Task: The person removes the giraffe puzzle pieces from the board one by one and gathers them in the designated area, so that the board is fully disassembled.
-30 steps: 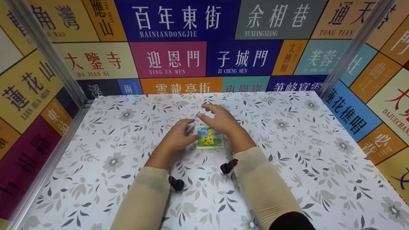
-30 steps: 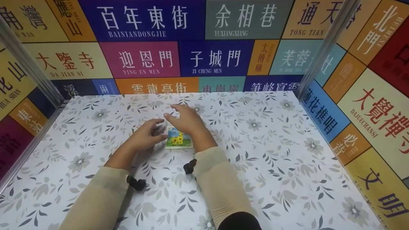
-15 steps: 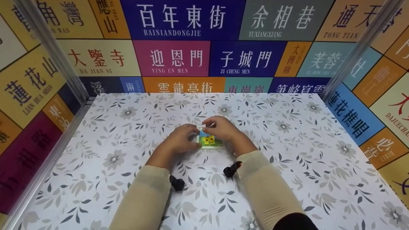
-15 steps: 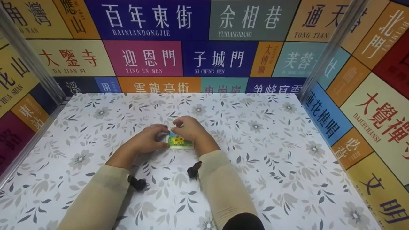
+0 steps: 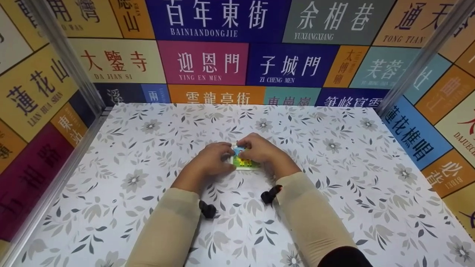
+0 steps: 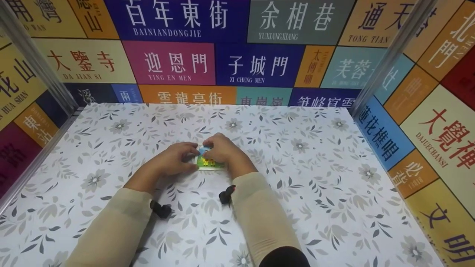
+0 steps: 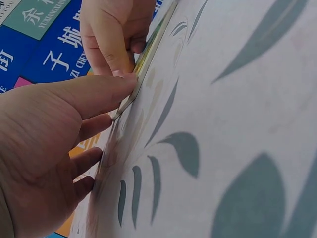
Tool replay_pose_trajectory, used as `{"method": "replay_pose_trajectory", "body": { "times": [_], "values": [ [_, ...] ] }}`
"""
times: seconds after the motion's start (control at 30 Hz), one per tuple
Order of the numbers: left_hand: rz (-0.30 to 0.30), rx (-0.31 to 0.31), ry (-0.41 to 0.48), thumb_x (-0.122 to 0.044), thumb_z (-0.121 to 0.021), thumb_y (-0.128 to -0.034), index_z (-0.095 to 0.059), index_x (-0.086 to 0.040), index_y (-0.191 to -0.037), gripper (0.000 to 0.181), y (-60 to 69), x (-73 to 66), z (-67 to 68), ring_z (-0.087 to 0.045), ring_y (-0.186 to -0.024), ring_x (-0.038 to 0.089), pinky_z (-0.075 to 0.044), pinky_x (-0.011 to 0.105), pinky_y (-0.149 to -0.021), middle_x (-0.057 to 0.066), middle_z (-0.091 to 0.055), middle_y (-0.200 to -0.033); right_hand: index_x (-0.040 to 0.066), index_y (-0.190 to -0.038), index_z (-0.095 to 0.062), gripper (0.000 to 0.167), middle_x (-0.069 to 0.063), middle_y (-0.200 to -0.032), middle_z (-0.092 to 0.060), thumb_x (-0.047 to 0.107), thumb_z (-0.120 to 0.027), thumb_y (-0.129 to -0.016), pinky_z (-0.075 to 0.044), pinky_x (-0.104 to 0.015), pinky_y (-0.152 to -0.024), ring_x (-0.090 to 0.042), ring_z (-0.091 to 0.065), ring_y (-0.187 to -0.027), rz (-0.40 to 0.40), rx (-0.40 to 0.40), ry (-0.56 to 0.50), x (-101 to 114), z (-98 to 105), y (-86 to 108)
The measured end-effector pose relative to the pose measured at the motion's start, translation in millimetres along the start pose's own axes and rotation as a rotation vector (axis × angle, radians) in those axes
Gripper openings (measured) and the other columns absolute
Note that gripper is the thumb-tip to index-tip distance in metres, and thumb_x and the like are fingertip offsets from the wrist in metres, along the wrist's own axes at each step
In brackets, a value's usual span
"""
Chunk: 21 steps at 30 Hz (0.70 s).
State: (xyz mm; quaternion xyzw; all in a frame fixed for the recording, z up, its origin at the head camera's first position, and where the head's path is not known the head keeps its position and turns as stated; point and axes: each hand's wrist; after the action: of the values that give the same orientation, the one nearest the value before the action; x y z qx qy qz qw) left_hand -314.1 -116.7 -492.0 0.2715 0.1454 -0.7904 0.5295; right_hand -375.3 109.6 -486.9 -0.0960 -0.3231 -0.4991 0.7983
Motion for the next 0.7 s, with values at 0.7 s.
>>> {"method": "replay_pose_trajectory", "body": {
  "times": [0.7],
  "values": [
    [-0.013,-0.024,-0.001,-0.031,-0.082,-0.0912,-0.073,-0.018,-0.125,0.037,3.0,-3.4,1.7,-0.046,-0.155,0.030,-0.036,0.046,-0.130,0.005,-0.056,-0.162,0.023,-0.136,-0.064,0.044,-0.009,-0.144,-0.053,0.024,-0.076,-0.094,-0.044,-0.047,-0.121,-0.029,-0.053,-0.136,-0.028,0.023,0.026,13,-4,-1.3]
  ]
}}
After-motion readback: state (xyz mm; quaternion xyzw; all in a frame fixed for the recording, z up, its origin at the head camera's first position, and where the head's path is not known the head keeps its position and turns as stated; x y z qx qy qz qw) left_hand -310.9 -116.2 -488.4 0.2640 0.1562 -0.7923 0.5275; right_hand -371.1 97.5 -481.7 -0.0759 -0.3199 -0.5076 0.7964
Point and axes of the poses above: each hand's wrist, its own y-axis away from the middle knuckle, its own z-axis out of the back of the hand, x = y × z
